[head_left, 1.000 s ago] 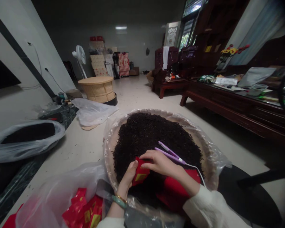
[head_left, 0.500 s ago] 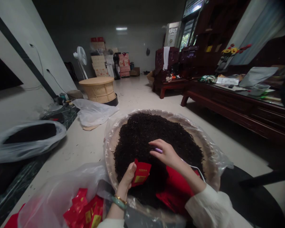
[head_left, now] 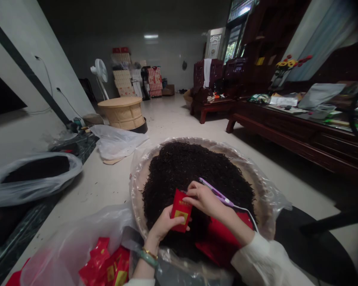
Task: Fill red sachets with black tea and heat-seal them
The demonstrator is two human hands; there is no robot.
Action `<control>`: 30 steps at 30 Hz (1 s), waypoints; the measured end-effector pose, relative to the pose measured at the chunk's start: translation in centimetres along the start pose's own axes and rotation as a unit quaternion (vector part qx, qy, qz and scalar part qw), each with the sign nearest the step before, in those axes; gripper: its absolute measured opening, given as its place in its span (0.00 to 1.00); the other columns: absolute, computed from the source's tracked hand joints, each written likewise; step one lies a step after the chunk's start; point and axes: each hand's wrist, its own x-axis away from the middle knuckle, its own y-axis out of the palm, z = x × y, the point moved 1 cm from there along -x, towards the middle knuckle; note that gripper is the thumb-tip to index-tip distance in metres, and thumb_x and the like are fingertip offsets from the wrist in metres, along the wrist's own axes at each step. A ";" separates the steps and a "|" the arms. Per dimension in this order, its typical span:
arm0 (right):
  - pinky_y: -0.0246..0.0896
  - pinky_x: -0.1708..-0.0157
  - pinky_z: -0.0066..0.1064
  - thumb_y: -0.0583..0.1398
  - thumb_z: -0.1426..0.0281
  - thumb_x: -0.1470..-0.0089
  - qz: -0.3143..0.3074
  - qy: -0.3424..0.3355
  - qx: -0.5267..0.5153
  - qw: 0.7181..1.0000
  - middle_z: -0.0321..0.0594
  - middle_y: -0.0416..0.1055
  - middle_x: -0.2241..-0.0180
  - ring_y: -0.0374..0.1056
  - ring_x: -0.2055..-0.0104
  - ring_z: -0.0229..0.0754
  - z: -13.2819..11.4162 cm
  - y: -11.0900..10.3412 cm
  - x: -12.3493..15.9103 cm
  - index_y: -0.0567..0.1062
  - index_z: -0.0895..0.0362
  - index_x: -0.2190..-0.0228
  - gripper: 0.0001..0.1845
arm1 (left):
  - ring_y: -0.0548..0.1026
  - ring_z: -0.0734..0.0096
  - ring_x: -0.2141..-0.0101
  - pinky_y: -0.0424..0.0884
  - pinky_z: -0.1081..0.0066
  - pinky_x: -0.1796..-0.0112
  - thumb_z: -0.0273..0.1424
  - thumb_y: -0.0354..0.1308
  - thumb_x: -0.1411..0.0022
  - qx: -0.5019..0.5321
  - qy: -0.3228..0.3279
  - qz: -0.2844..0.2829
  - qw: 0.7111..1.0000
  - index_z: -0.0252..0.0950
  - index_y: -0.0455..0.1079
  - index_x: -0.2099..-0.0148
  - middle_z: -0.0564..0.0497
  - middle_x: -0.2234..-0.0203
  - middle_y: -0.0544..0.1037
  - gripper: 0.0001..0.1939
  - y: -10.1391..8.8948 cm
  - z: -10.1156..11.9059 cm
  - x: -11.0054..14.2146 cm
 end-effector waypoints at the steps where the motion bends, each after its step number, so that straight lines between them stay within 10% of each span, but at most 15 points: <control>1: 0.59 0.65 0.31 0.61 0.66 0.43 0.033 -0.005 0.021 0.999 0.43 0.69 0.66 0.65 0.64 0.42 0.3 0.0 0.1 0.78 0.57 0.72 0.10 | 0.79 0.65 0.77 0.72 0.69 0.73 0.40 0.73 0.59 -0.011 0.001 0.013 1.000 0.29 0.68 0.55 0.43 0.71 0.81 0.32 0.0 0.0 0.0; 6: 0.58 0.64 0.33 0.60 0.65 0.42 0.019 -0.062 0.051 0.997 0.41 0.69 0.73 0.62 0.64 0.44 0.1 -0.1 0.1 0.75 0.56 0.75 0.12 | 0.76 0.70 0.81 0.69 0.73 0.78 0.40 0.71 0.56 -0.033 0.028 0.051 0.998 0.29 0.69 0.57 0.44 0.73 0.80 0.28 0.2 -0.1 0.0; 18: 0.51 0.75 0.27 0.57 0.63 0.43 -0.049 0.062 -0.154 0.985 0.32 0.63 0.82 0.58 0.77 0.35 0.5 1.2 -0.1 0.64 0.57 0.84 0.21 | 0.79 0.59 0.72 0.72 0.70 0.79 0.56 0.59 0.50 0.063 0.016 0.064 0.996 0.27 0.70 0.55 0.40 0.71 0.81 0.36 1.0 -0.8 -0.2; 30: 0.57 0.77 0.26 0.61 0.61 0.50 -0.043 0.145 -0.324 0.934 0.33 0.68 0.80 0.63 0.77 0.36 1.5 2.5 -0.1 0.73 0.58 0.77 0.14 | 0.77 0.65 0.81 0.69 0.72 0.79 0.54 0.61 0.49 0.094 -0.002 0.041 0.995 0.29 0.65 0.51 0.41 0.74 0.82 0.35 1.8 -1.6 0.1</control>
